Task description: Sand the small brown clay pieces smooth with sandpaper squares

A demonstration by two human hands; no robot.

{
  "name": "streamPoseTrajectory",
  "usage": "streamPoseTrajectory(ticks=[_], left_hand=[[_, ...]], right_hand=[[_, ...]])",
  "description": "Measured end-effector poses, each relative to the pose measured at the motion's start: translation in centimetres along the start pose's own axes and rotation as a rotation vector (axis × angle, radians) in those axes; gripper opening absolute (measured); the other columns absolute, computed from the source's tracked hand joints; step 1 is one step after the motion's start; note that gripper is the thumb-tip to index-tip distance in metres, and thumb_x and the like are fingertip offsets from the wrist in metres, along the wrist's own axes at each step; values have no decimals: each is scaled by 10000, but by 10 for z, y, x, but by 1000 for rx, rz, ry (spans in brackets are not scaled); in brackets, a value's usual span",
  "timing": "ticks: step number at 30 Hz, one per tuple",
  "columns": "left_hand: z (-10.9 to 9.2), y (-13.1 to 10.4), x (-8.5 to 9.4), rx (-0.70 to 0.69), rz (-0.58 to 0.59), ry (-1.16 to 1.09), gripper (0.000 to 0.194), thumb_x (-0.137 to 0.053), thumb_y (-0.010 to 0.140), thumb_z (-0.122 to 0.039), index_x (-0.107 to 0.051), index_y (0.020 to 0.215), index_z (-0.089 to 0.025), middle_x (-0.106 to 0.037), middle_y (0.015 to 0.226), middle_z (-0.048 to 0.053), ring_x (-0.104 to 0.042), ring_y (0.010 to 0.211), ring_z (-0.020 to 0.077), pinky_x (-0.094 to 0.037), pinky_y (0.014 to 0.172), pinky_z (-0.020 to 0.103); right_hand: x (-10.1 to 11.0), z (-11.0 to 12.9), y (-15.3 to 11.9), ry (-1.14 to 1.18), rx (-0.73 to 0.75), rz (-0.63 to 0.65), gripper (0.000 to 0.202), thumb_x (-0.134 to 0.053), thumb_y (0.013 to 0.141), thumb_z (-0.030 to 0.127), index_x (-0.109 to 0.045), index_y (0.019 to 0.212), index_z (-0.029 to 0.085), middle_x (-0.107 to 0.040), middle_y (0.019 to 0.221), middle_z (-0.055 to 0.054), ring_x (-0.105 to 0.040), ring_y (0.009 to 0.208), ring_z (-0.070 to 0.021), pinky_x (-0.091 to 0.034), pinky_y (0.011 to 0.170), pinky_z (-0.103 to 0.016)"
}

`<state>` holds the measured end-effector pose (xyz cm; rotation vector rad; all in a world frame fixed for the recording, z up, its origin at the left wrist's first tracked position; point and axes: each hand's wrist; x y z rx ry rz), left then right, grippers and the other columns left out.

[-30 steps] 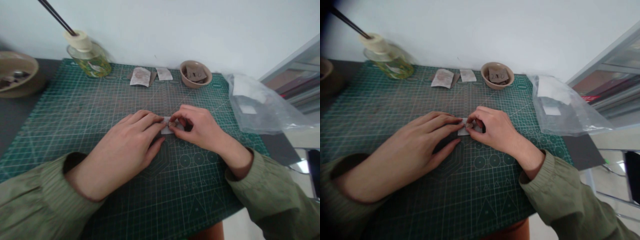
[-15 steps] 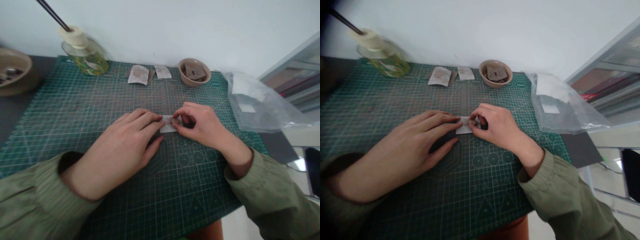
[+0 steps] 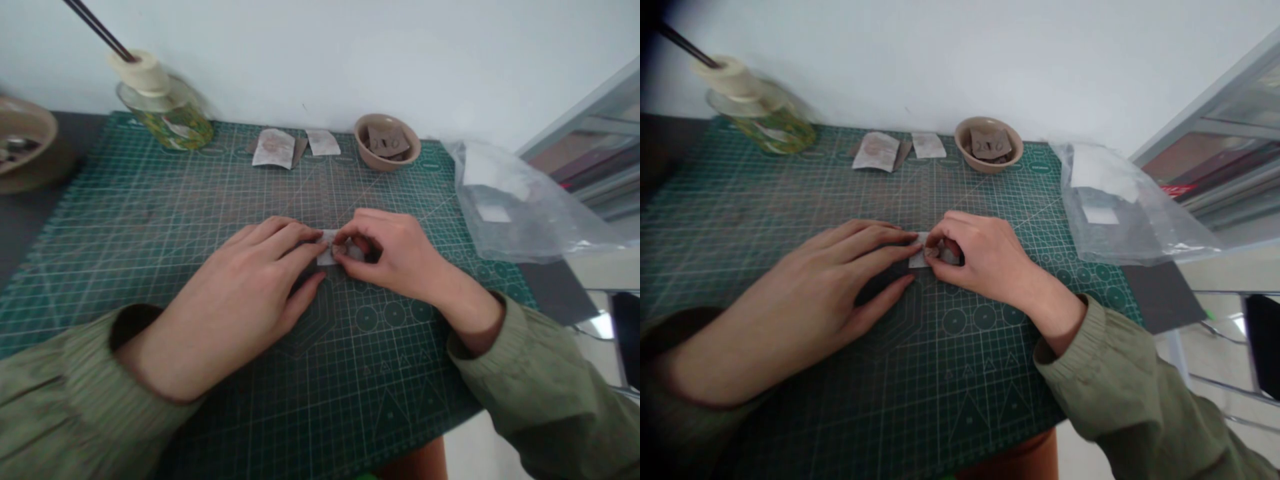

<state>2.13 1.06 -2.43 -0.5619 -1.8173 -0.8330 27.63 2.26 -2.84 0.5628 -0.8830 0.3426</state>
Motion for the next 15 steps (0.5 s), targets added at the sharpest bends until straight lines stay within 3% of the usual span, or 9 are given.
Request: streamPoseTrajectory(ticks=[4, 7, 9, 15], left_hand=[[-1, 1, 1, 16, -59, -36, 408, -660, 1062, -350, -665, 1437, -188, -735, 1409, 151, -703, 1279, 409, -566, 1078, 635], [-5, 3, 5, 44, -220, -196, 456, -750, 1025, -335, -623, 1446, -217, -752, 1352, 106, -742, 1210, 316, -612, 1023, 493], [-9, 4, 8, 49, -316, -290, 378, -793, 1013, -286, -660, 1363, -237, -779, 1253, 53, -764, 1124, 234, -620, 982, 385], [-14, 4, 13, 87, -382, -395, 220, -837, 992, -226, -748, 1193, -240, -806, 1092, 3, -767, 962, 164, -613, 882, 308]], right_hand=[[4, 5, -2, 347, -168, -68, 175, -854, 948, 281, -810, 1094, 194, -714, 846, 15, -578, 648, -115, -442, 610, -271], [6, 8, -3, 794, -316, -47, 228, -884, 961, 337, -801, 1119, 194, -766, 874, 1, -653, 645, -117, -498, 578, -247], [6, 10, -3, 993, -328, -6, 220, -885, 972, 322, -785, 1115, 187, -793, 906, -9, -716, 696, -122, -540, 603, -231], [7, 13, -2, 1132, -271, 49, 187, -868, 1007, 275, -785, 1156, 199, -820, 1045, -12, -743, 816, -84, -585, 708, -178]])
Point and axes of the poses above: each hand's wrist, its own y-axis towards the middle knuckle, its own x-axis out of the back of the hand, z = x × y
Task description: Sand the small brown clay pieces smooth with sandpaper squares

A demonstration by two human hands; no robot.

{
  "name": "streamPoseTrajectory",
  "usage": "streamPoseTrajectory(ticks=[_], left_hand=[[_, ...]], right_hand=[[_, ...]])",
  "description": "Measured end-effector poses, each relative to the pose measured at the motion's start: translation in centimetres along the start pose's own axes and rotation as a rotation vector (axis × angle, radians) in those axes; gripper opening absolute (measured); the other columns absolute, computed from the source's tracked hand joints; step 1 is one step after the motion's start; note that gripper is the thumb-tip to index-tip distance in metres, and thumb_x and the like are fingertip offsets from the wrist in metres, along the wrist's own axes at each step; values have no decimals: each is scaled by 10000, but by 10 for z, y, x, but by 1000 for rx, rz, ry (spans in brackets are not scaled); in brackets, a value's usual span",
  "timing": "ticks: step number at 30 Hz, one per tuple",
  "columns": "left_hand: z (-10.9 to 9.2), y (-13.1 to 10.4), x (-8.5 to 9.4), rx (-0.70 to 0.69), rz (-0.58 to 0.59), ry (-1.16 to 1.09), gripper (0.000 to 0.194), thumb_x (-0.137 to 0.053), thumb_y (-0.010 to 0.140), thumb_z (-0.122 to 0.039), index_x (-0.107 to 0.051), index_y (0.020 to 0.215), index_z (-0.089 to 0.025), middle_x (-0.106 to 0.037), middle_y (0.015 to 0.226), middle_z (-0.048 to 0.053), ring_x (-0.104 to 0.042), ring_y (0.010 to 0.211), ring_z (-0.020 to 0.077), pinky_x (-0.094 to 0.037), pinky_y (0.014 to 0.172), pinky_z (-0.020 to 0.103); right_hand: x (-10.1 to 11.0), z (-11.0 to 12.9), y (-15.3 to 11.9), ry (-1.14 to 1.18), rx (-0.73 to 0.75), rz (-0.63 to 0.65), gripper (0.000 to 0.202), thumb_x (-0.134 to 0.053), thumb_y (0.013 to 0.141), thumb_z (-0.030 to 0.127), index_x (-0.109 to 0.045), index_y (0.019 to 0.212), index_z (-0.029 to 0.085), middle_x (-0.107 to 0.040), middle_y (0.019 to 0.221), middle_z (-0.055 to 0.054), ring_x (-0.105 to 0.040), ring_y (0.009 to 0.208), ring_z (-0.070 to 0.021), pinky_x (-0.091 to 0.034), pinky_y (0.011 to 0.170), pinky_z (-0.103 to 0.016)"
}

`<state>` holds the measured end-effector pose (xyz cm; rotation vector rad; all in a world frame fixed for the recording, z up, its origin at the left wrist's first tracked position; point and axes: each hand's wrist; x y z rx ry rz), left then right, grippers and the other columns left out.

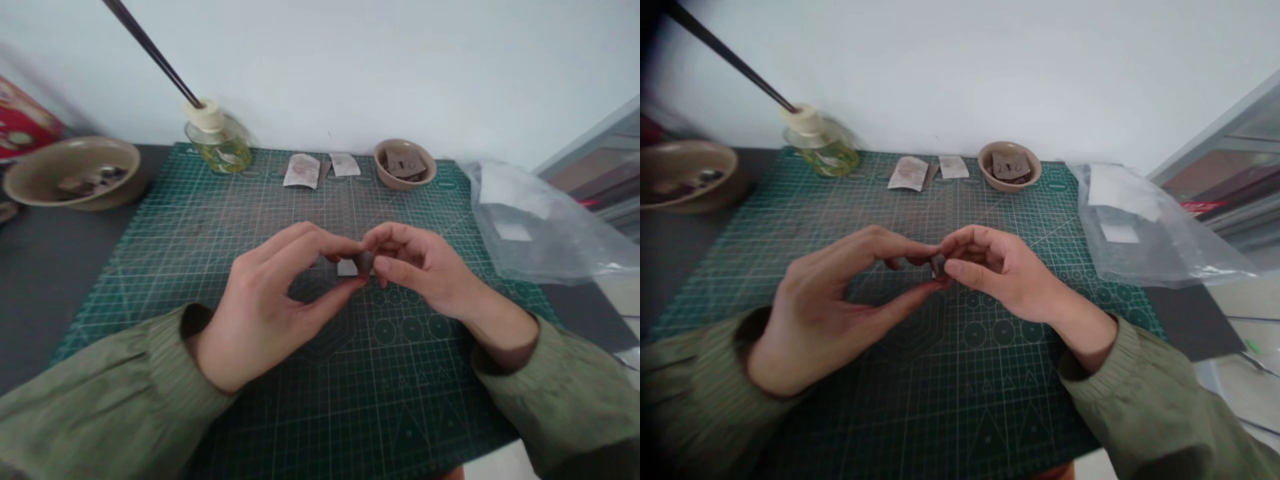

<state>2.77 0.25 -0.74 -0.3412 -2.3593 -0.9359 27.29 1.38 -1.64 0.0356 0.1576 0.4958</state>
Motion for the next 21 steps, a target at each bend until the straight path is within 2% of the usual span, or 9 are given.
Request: streamPoseTrajectory(ticks=[4, 10, 15, 21], left_hand=[[0, 0, 2, -1, -18, -25, 201, -830, 986, -176, -780, 1172, -232, -798, 1049, 2, -756, 951, 149, -606, 875, 292], [-2, 1, 1, -34, -35, -57, 226, -850, 957, -177, -818, 1181, -185, -790, 1051, 40, -750, 947, 149, -616, 856, 292], [-2, 1, 2, -22, -11, -57, 268, -837, 968, -189, -827, 1234, -215, -789, 1086, 50, -753, 960, 168, -630, 848, 320], [-5, 1, 3, -3, 10, -51, 282, -805, 1000, -208, -815, 1272, -280, -776, 1111, 45, -747, 977, 180, -637, 846, 343]], right_hand=[[-1, 4, 0, -52, -38, 6, 183, -865, 1013, 303, -812, 1158, 204, -815, 1026, -6, -715, 803, -80, -595, 724, -178], [1, 3, -1, -1, -52, 14, 115, -850, 1021, 252, -835, 1125, 207, -846, 976, -11, -785, 848, -120, -640, 782, -222], [2, 1, -2, 45, -39, -3, 111, -842, 1026, 257, -835, 1117, 193, -857, 947, -26, -803, 825, -138, -658, 774, -243], [2, -2, -3, 39, -58, -16, 187, -925, 939, 249, -830, 1094, 202, -865, 950, -30, -817, 842, -164, -669, 789, -273]])
Point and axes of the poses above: each hand's wrist, its own y-axis towards the middle knuckle, its own x-axis out of the back of the hand, z = x × y
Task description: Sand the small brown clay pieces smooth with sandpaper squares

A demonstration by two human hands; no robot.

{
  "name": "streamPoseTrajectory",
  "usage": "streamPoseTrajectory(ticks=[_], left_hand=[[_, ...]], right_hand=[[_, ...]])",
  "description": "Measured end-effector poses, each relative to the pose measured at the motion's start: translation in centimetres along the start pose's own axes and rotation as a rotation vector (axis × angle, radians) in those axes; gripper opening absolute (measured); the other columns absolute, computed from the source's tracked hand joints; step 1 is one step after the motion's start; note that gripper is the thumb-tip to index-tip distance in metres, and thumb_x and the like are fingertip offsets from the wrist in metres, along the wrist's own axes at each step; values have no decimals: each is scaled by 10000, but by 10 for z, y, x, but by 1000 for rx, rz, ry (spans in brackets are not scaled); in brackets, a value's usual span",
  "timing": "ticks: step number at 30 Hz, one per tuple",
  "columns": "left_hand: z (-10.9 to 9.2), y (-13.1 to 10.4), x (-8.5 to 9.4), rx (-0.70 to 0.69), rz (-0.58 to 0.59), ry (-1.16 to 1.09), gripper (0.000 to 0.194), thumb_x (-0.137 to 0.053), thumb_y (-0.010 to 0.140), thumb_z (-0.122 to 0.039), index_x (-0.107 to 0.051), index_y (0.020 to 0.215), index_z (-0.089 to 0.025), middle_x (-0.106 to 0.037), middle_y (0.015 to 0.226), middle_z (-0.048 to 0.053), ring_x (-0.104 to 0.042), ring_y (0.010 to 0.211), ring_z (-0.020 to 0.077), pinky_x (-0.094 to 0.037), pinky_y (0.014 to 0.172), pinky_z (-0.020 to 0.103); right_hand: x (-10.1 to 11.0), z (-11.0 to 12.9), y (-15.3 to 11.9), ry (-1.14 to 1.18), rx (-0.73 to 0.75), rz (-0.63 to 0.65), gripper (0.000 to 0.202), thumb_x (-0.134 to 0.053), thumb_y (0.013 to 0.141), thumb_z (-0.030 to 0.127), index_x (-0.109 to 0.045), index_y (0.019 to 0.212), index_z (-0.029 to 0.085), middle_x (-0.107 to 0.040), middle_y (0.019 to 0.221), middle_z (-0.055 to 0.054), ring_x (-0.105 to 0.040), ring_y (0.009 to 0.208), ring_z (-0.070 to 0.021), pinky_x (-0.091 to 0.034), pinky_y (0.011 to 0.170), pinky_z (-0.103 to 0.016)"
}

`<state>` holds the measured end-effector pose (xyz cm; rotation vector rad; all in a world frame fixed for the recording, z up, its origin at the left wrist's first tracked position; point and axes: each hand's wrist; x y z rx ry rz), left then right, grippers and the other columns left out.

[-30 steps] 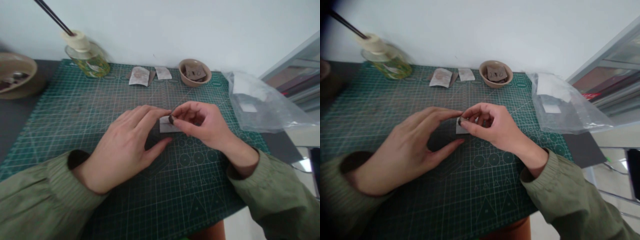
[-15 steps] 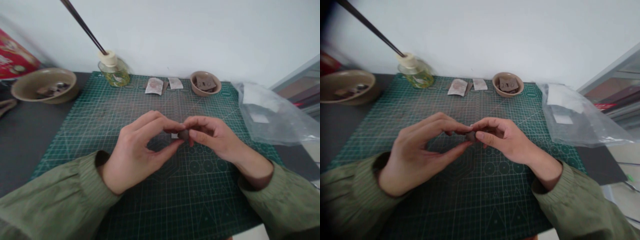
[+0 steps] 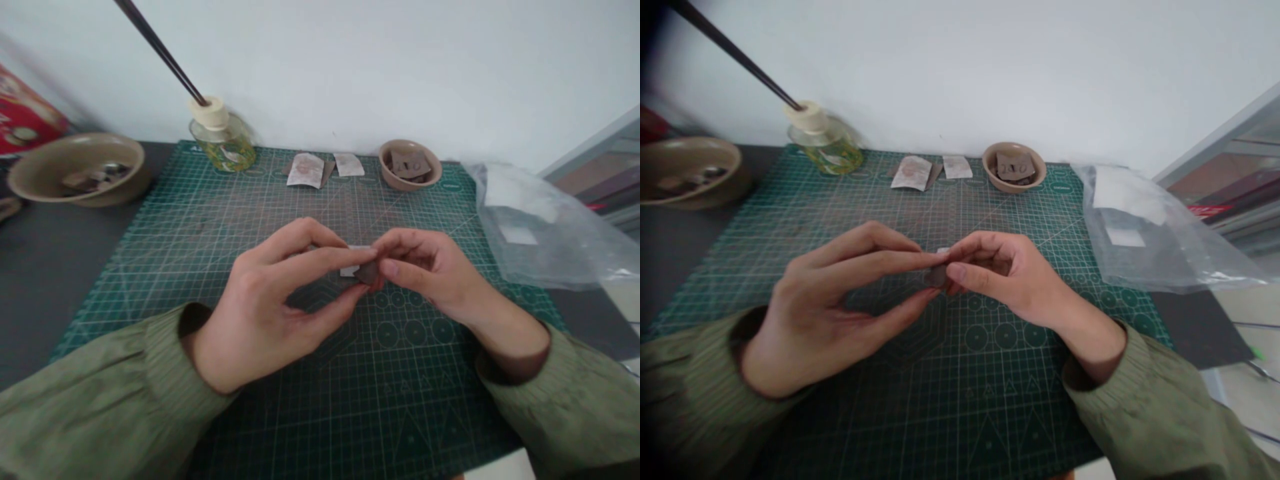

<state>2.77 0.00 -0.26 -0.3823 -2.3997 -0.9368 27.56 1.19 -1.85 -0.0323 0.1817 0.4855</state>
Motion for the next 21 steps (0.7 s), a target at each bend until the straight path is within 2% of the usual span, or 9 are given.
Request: streamPoseTrajectory(ticks=[2, 4, 6, 8, 10, 12, 16, 21], left_hand=[[1, 0, 0, 3, 13, 13, 273, -780, 1018, -220, -807, 1277, -302, -773, 1129, 45, -751, 1000, 193, -644, 859, 357], [4, 0, 0, 18, 34, 52, 360, -757, 1026, -224, -756, 1378, -301, -773, 1193, 60, -751, 1078, 221, -650, 930, 393], [10, 0, -1, 16, 74, 131, 490, -735, 1024, -219, -664, 1507, -250, -756, 1318, 99, -729, 1207, 264, -633, 1046, 457], [16, -1, -3, -10, 148, 236, 533, -704, 1024, -216, -614, 1548, -175, -713, 1437, 150, -685, 1322, 315, -593, 1136, 530], [21, -3, -6, -31, 235, 328, 480, -670, 1034, -222, -641, 1505, -135, -685, 1490, 176, -655, 1371, 355, -567, 1163, 583], [24, -4, -8, -32, 296, 384, 434, -653, 1043, -240, -674, 1464, -138, -685, 1500, 171, -642, 1383, 377, -554, 1167, 616], [26, -5, -10, -30, 337, 409, 378, -649, 1051, -277, -717, 1408, -173, -708, 1469, 150, -647, 1374, 377, -549, 1165, 622], [26, -3, -9, -30, 346, 411, 368, -644, 1058, -291, -711, 1398, -166, -722, 1440, 156, -658, 1356, 381, -559, 1137, 614]], right_hand=[[0, -1, 0, -53, -4, -27, 226, -954, 904, 270, -827, 1079, 203, -864, 973, -35, -817, 870, -178, -663, 795, -285], [1, -1, 0, -160, 30, -81, 237, -960, 893, 291, -827, 1069, 206, -859, 1012, -44, -809, 915, -194, -653, 823, -303], [2, 1, 0, -352, 102, -170, 208, -935, 916, 314, -828, 1060, 210, -841, 1017, -50, -780, 906, -198, -632, 814, -316], [3, 2, 0, -621, 197, -255, 159, -890, 953, 302, -827, 1064, 208, -804, 974, -46, -723, 830, -185, -588, 757, -320], [6, 2, 0, -880, 286, -265, 119, -843, 978, 249, -823, 1086, 202, -759, 923, -32, -663, 766, -169, -536, 712, -325], [9, 1, 1, -1041, 346, -203, 114, -811, 984, 194, -817, 1097, 203, -734, 912, -21, -638, 751, -163, -509, 706, -326], [12, -3, 2, -1121, 376, -128, 79, -798, 990, 186, -800, 1062, 217, -736, 941, -20, -621, 743, -164, -499, 700, -323], [8, 1, 1, -1065, 364, -170, 144, -776, 1004, 174, -809, 1141, 206, -714, 936, -24, -619, 745, -160, -511, 713, -326]])
Point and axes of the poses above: each hand's wrist, its own y-axis towards the middle knuckle, its own x-axis out of the back of the hand, z = x × y
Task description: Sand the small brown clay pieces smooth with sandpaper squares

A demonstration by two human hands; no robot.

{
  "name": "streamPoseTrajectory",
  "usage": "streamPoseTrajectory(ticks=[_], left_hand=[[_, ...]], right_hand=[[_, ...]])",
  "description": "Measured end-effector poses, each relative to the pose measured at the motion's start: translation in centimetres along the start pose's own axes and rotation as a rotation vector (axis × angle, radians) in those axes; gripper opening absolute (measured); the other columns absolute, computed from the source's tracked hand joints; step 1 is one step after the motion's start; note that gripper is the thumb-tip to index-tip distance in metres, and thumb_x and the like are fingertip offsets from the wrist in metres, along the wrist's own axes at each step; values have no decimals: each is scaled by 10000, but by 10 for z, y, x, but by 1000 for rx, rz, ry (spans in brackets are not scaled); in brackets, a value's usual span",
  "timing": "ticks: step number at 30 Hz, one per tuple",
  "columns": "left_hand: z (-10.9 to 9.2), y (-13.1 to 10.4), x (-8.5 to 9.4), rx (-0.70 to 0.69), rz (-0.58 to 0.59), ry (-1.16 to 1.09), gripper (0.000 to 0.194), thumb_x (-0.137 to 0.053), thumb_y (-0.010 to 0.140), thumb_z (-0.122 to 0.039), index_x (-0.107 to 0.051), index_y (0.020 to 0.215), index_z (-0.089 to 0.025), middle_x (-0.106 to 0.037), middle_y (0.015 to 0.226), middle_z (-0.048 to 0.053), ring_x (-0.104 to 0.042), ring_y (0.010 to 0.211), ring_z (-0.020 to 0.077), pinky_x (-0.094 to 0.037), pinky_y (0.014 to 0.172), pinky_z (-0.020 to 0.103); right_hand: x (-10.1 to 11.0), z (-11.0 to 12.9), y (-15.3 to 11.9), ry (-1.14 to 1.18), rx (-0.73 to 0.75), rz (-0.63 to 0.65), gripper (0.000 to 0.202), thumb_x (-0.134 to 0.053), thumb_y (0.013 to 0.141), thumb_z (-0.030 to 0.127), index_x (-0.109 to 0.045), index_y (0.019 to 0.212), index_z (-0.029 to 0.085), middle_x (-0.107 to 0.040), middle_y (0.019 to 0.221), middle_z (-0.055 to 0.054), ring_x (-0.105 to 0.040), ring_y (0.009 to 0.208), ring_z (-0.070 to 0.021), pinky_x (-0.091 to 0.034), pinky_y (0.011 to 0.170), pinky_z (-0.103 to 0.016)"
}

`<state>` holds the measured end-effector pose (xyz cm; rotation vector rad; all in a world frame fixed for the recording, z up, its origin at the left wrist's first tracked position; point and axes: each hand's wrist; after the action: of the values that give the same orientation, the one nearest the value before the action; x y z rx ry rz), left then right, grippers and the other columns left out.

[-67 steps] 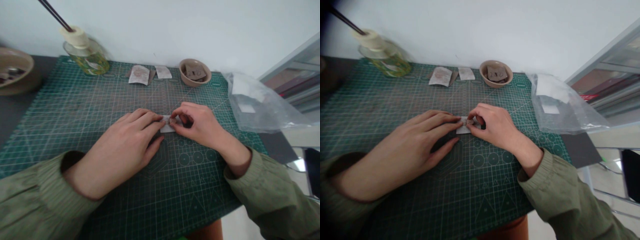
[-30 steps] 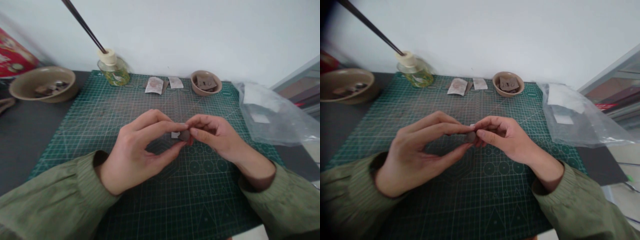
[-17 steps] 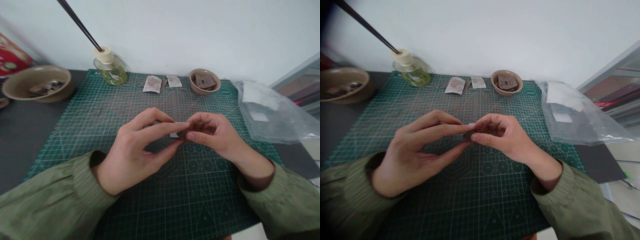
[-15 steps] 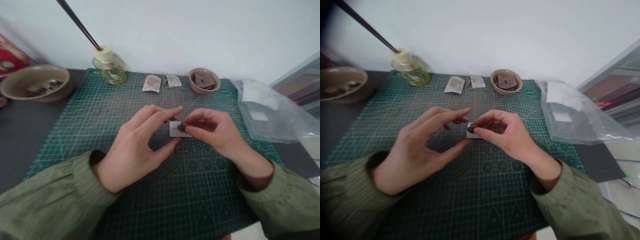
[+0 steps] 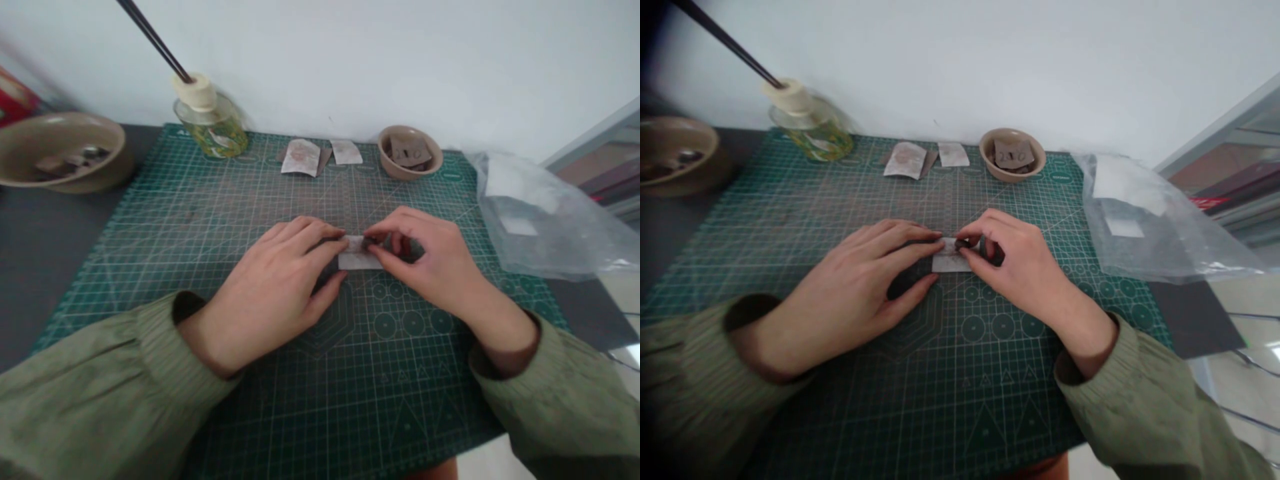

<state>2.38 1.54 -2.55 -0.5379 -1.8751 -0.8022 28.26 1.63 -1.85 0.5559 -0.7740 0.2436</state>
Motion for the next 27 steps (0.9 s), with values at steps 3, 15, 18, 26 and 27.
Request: streamPoseTrajectory(ticks=[3, 15, 18, 26, 27], left_hand=[[-3, 1, 3, 3, -60, -49, 410, -669, 1050, -272, -658, 1448, -172, -734, 1419, 148, -690, 1306, 358, -578, 1097, 578], [-17, 2, 16, 246, -214, -742, 138, -829, 1010, -332, -815, 1138, -281, -854, 1008, -27, -812, 894, 153, -671, 795, 262], [-17, 6, 15, 287, -173, -904, 89, -874, 964, -253, -836, 1044, -244, -867, 955, -13, -822, 824, 154, -704, 794, 258], [-20, 5, 16, 322, -167, -1000, 249, -959, 826, -102, -838, 1000, -233, -873, 923, -15, -850, 789, 167, -739, 759, 237], [-21, 5, 16, 322, -166, -1007, 257, -962, 821, -98, -838, 1003, -231, -873, 923, -16, -852, 791, 165, -738, 764, 230]], right_hand=[[3, 6, 0, 184, -139, 6, 193, -763, 1044, 245, -812, 1227, 212, -729, 953, -29, -647, 736, -151, -528, 690, -313], [5, 10, -3, 749, -283, 101, 267, -993, 865, 282, -843, 1078, 224, -838, 927, -17, -765, 744, -149, -618, 688, -259], [5, 12, -3, 763, -297, 130, 270, -1010, 841, 321, -856, 1036, 217, -833, 857, -20, -775, 723, -166, -642, 684, -278], [4, 12, -3, 937, -332, 139, 285, -1034, 803, 298, -868, 1019, 213, -827, 802, -15, -780, 659, -166, -676, 643, -275], [4, 12, -3, 951, -332, 139, 282, -1035, 800, 285, -869, 1016, 213, -829, 803, -14, -783, 660, -166, -679, 643, -273]])
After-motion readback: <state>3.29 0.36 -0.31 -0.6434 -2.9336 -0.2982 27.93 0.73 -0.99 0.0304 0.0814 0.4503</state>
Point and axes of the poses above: each hand's wrist, its own y-axis towards the middle knuckle, its own x-axis out of the back of the hand, z = x × y
